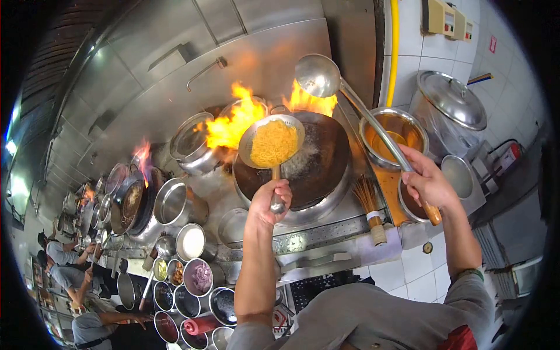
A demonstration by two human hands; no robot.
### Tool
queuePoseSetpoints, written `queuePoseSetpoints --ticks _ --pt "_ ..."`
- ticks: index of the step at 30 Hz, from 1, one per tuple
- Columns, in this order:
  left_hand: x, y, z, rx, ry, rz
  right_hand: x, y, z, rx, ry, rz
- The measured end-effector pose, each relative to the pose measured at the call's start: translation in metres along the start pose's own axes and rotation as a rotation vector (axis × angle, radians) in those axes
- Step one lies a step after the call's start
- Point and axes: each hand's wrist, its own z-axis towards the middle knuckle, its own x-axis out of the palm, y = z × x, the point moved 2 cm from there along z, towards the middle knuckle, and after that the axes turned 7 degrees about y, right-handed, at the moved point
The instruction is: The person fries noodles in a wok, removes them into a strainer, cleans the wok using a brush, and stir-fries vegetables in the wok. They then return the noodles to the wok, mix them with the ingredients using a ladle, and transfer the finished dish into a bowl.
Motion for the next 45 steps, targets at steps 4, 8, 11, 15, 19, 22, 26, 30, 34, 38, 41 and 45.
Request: queuePoseSetpoints --ticks 4,8,11,15,19,22,26,30,34,38,41,45 --pt "0.008 0.015 -0.02 0.294 -0.012 0.357 -0.007 -0.014 0.001 -0.035 0.005 -0.009" --pt "-0.01 0.015 -0.007 0.166 -0.011 0.1 -0.002 -0.012 0.008 -0.01 -0.019 0.029" --pt "0.001 0.005 -0.005 0.079 -0.011 -0.06 -0.004 -0.015 0.018 0.018 0.031 0.05" --pt "0.01 0.004 -0.013 0.18 0.016 0.018 -0.009 -0.021 0.032 -0.012 0.058 0.066" --pt "-0.008 0.035 -0.011 0.301 0.013 0.199 -0.016 -0.024 0.04 -0.032 0.089 0.061" --pt "-0.011 0.03 -0.005 0.164 0.001 -0.064 -0.015 -0.021 0.049 -0.016 0.1 0.037" --pt "0.008 0.028 -0.032 0.157 0.033 -0.078 -0.007 -0.016 0.072 -0.016 0.134 0.067" --pt "-0.018 0.043 -0.04 0.228 0.011 0.131 0.018 -0.004 0.098 -0.073 0.173 -0.005" --pt "-0.033 0.031 -0.058 0.08 -0.053 0.0 0.074 0.03 0.149 -0.043 0.223 -0.124" --pt "-0.052 0.022 -0.073 0.064 -0.096 0.116 0.168 0.052 0.256 -0.042 0.386 -0.219" --pt "-0.056 0.02 -0.081 0.044 -0.095 0.148 0.257 0.042 0.364 -0.19 0.347 -0.444" --pt "-0.072 0.022 -0.08 -0.016 -0.01 0.122 0.37 0.018 0.476 -0.235 0.32 -0.762"
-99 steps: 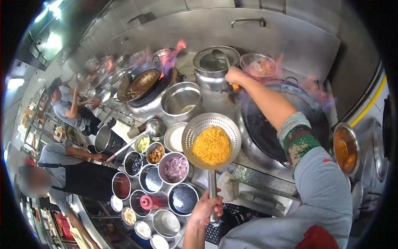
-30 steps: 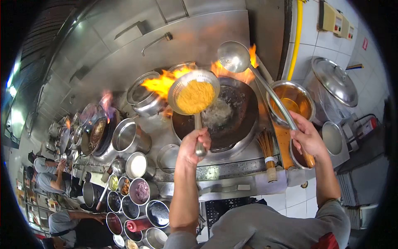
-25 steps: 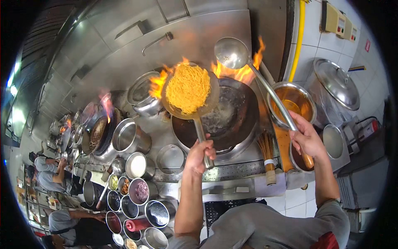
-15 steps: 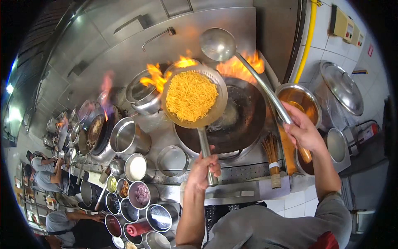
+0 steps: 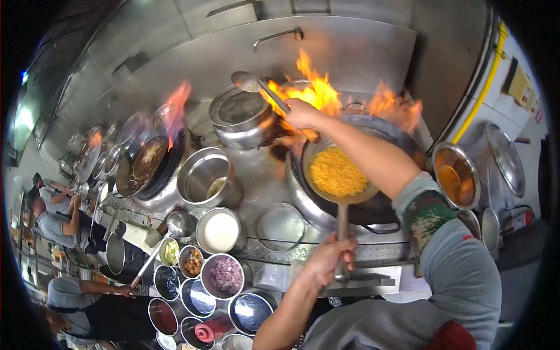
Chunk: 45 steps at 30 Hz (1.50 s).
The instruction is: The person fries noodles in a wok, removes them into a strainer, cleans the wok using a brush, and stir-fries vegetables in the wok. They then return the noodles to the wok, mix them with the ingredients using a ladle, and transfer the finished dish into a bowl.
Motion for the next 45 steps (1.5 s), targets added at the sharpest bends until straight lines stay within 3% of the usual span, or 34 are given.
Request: queuePoseSetpoints --ticks 3,4,6,7,8,11,16,23,27,28,32,36,40,43,44,45 --pt "0.0 0.0 -0.001 -0.029 0.013 0.015 0.049 0.025 0.038 0.11 0.015 -0.185" --pt "-0.001 0.0 -0.001 -0.047 0.02 0.005 0.071 0.01 0.065 0.096 0.058 -0.003" --pt "-0.001 0.001 0.001 -0.069 0.038 -0.015 0.088 -0.015 0.099 0.131 0.296 0.843" --pt "-0.001 0.002 0.002 -0.062 0.034 -0.012 0.079 0.006 0.084 0.147 0.415 1.265" --pt "0.0 0.002 0.004 -0.055 0.029 -0.009 0.067 0.021 0.066 0.309 0.347 1.725" --pt "0.001 0.0 0.009 -0.049 0.027 -0.018 0.035 0.031 0.029 0.249 0.445 2.104" --pt "-0.005 -0.014 0.04 -0.036 0.104 0.083 -0.036 0.037 -0.076 0.166 0.532 2.179" --pt "0.021 -0.054 0.089 -0.017 0.06 -0.033 -0.112 0.003 -0.241 0.126 0.552 1.991" --pt "0.036 -0.061 0.111 -0.095 0.038 -0.146 -0.14 -0.035 -0.314 0.204 0.416 1.453" --pt "0.039 -0.059 0.112 -0.093 0.081 -0.159 -0.147 -0.038 -0.335 0.297 0.388 1.377" --pt "0.052 -0.043 0.114 -0.045 0.055 -0.187 -0.15 -0.096 -0.39 0.325 0.226 1.078" --pt "0.049 -0.027 0.119 -0.035 0.066 -0.247 -0.152 -0.152 -0.444 0.267 0.215 0.56" --pt "0.064 -0.016 0.104 -0.027 -0.009 -0.272 -0.163 -0.16 -0.509 0.141 -0.028 -0.056" --pt "0.084 0.01 0.067 0.26 -0.056 0.159 -0.177 -0.184 -0.554 0.019 -0.232 0.046" --pt "0.083 0.017 0.06 0.265 -0.015 0.118 -0.18 -0.194 -0.566 -0.024 -0.303 0.014" --pt "0.078 0.02 0.061 0.261 -0.035 0.096 -0.183 -0.195 -0.576 0.067 -0.334 0.047"
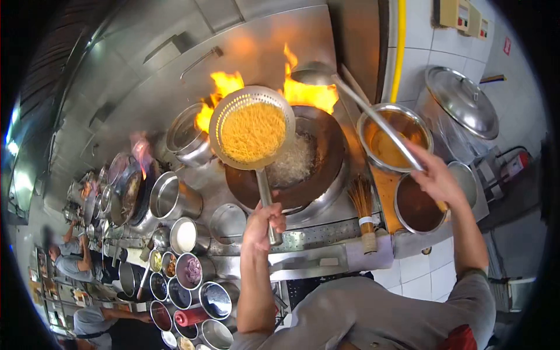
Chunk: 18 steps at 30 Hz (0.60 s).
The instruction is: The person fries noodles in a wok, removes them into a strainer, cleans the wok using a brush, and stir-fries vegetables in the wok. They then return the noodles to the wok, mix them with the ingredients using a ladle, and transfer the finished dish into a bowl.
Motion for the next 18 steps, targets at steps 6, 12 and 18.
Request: queuePoseSetpoints --ticks 6,12,18 --pt "-0.015 -0.006 -0.002 -0.238 0.023 -0.393 0.013 -0.066 -0.019 0.274 -0.072 -0.285" --pt "-0.01 0.003 -0.039 0.003 0.02 -0.045 0.026 -0.108 -0.022 0.366 -0.04 -0.685" --pt "-0.044 -0.005 -0.035 -0.183 -0.029 -0.357 0.047 -0.12 -0.024 0.307 -0.086 -0.808"
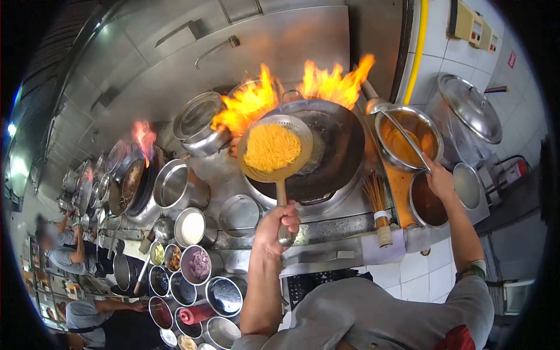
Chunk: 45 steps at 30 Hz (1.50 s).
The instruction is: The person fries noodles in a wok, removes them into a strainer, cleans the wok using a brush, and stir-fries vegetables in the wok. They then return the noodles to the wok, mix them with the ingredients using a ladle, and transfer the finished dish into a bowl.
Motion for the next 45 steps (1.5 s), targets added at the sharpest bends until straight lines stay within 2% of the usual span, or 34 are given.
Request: queuePoseSetpoints --ticks 2,5,7,8,9,10,13,15,17,18,19,20,21,23,25,28,30,32,34,36,39,40,41,42,44,45 --pt "0.019 -0.003 -0.02 0.086 -0.047 0.129 -0.008 0.015 -0.002 0.008 -0.07 -0.049" --pt "0.01 0.0 -0.029 0.217 -0.061 0.33 -0.052 0.058 -0.014 -0.018 -0.343 0.006" --pt "-0.006 0.007 -0.038 0.237 -0.064 0.392 -0.043 0.08 -0.036 0.094 0.031 0.381" --pt "-0.013 0.002 -0.037 0.184 -0.023 0.288 -0.038 0.092 -0.051 0.15 0.216 0.562" --pt "-0.025 -0.006 -0.039 0.128 0.011 0.178 -0.027 0.113 -0.067 0.159 0.378 0.477" --pt "-0.031 -0.012 -0.039 0.076 0.05 0.068 0.0 0.122 -0.085 0.151 0.424 0.379" --pt "-0.02 -0.021 -0.056 0.131 0.041 0.09 0.052 0.149 -0.124 0.171 0.439 0.195" --pt "-0.012 -0.03 -0.072 0.165 0.011 0.103 0.061 0.169 -0.132 0.286 0.497 0.234" --pt "0.0 -0.048 -0.093 0.159 0.068 0.069 0.089 0.169 -0.136 0.328 0.435 0.304" --pt "0.007 -0.052 -0.105 0.156 0.091 0.048 0.095 0.163 -0.136 0.363 0.448 0.435" --pt "0.016 -0.051 -0.118 0.239 0.062 0.136 0.099 0.159 -0.136 0.402 0.457 0.563" --pt "0.017 -0.048 -0.127 0.296 0.08 0.167 0.099 0.147 -0.138 0.46 0.515 0.783" --pt "0.005 -0.043 -0.131 0.325 0.002 0.239 0.097 0.134 -0.138 0.517 0.566 1.004" --pt "-0.025 -0.031 -0.139 0.356 -0.067 0.296 0.094 0.089 -0.156 0.597 0.416 1.8" --pt "-0.054 -0.028 -0.15 0.307 -0.084 0.165 0.033 0.108 -0.173 0.645 0.33 2.158" --pt "-0.076 -0.028 -0.157 0.301 -0.087 0.023 -0.029 0.141 -0.16 0.298 0.201 1.927" --pt "-0.081 -0.029 -0.16 0.311 -0.135 0.019 -0.063 0.153 -0.116 0.071 0.234 1.751" --pt "-0.09 -0.019 -0.166 0.343 -0.196 0.163 -0.107 0.171 -0.07 -0.009 0.291 1.503" --pt "-0.113 -0.006 -0.168 0.351 -0.286 0.235 -0.137 0.188 -0.024 0.022 0.403 0.962" --pt "-0.118 -0.001 -0.172 0.311 -0.316 0.15 -0.133 0.208 0.021 -0.252 0.256 0.565" --pt "-0.15 0.0 -0.162 0.276 -0.277 0.028 -0.128 0.275 0.067 -0.444 0.423 0.19" --pt "-0.16 0.001 -0.157 0.272 -0.274 0.015 -0.095 0.287 0.093 -0.565 0.472 0.096" --pt "-0.17 0.002 -0.15 0.268 -0.27 0.002 -0.059 0.302 0.12 -0.572 0.457 0.024" --pt "-0.18 0.002 -0.144 0.268 -0.264 -0.01 -0.036 0.322 0.146 -0.434 0.468 -0.009" --pt "-0.195 0.006 -0.129 0.25 -0.259 -0.007 -0.029 0.351 0.17 -0.407 0.436 0.119" --pt "-0.201 0.005 -0.125 0.237 -0.273 0.015 -0.037 0.35 0.168 -0.44 0.464 0.049"
